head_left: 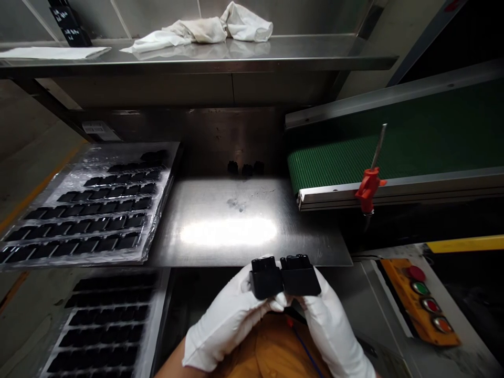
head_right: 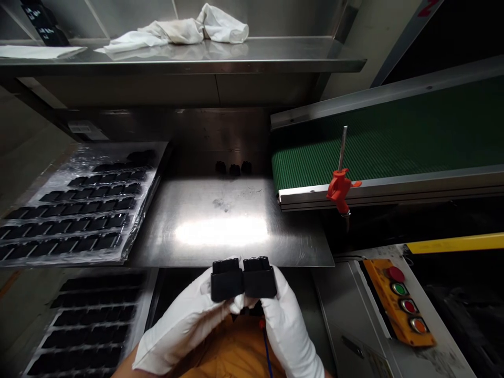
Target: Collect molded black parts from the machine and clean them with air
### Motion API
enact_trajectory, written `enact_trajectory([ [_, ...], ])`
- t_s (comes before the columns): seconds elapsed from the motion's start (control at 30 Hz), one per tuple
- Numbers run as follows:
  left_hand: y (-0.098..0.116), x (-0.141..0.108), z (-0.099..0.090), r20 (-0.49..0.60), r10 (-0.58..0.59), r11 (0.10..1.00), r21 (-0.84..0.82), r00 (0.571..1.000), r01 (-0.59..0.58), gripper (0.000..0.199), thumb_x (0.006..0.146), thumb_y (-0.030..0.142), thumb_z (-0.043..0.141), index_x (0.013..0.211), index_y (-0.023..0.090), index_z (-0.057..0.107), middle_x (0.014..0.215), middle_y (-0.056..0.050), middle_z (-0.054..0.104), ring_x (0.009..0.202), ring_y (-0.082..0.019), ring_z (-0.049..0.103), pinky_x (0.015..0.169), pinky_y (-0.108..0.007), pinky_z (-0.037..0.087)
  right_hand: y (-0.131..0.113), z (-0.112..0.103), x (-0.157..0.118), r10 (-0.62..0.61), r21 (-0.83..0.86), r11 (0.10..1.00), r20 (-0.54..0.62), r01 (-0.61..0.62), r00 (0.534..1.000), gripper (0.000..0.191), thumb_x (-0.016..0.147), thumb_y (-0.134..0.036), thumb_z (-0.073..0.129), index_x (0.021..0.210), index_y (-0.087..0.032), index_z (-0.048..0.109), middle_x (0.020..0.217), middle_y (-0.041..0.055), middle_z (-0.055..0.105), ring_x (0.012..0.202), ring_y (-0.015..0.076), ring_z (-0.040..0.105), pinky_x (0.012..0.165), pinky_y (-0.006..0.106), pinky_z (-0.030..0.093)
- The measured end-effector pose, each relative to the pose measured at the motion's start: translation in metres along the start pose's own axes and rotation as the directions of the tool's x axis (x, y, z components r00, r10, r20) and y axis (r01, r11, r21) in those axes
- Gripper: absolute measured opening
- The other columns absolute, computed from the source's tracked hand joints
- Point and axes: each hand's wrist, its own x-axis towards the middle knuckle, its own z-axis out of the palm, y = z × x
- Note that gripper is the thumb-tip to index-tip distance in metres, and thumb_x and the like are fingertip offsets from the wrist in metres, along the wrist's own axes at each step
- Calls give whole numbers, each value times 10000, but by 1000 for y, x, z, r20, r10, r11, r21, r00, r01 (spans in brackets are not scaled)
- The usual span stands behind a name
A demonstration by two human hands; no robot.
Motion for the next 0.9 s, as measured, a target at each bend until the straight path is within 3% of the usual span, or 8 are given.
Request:
enact_trajectory([
  [0.17,-2,4,2,-3,9,995,-97,1000,-9,113,831,167,670,925,105,666,815,-54,629,706,-112,589,692,-234,493,2,2,-1,102,224,969,9,-102,995,258,924,-447,508,968,-235,648,846,34,655,728,160,564,693,315,471],
  [0.33,-1,2,0,-48,-54,980,-193,997,44,179,775,120,708,953,126,697,925,-61,663,787,-121,634,696,-198,517,-10,14,-3,199,445,872,58,-204,978,311,866,-466,600,948,-182,695,736,26,624,624,128,496,626,298,437],
  [0.43,0,1,-2,-90,-92,980,-184,992,74,178,754,142,718,932,150,711,920,-52,670,757,-115,622,683,-188,519,-14,16,-4,236,512,824,81,-244,968,307,851,-456,628,989,-191,699,781,28,640,629,119,487,617,282,430],
  [0.6,-3,2,-5,-84,-84,984,-163,993,69,153,786,142,671,934,141,710,854,-49,674,721,-113,612,693,-192,514,-10,17,-5,225,527,812,110,-249,968,254,918,-395,541,943,-195,696,723,14,595,630,108,467,645,266,429],
  [0.9,-5,3,-1,-6,-9,992,-130,1000,9,120,843,123,596,918,115,689,813,-55,647,669,-118,598,671,-255,499,-12,20,-5,163,504,841,108,-196,981,291,902,-461,545,916,-206,684,670,1,559,646,117,491,709,278,455],
])
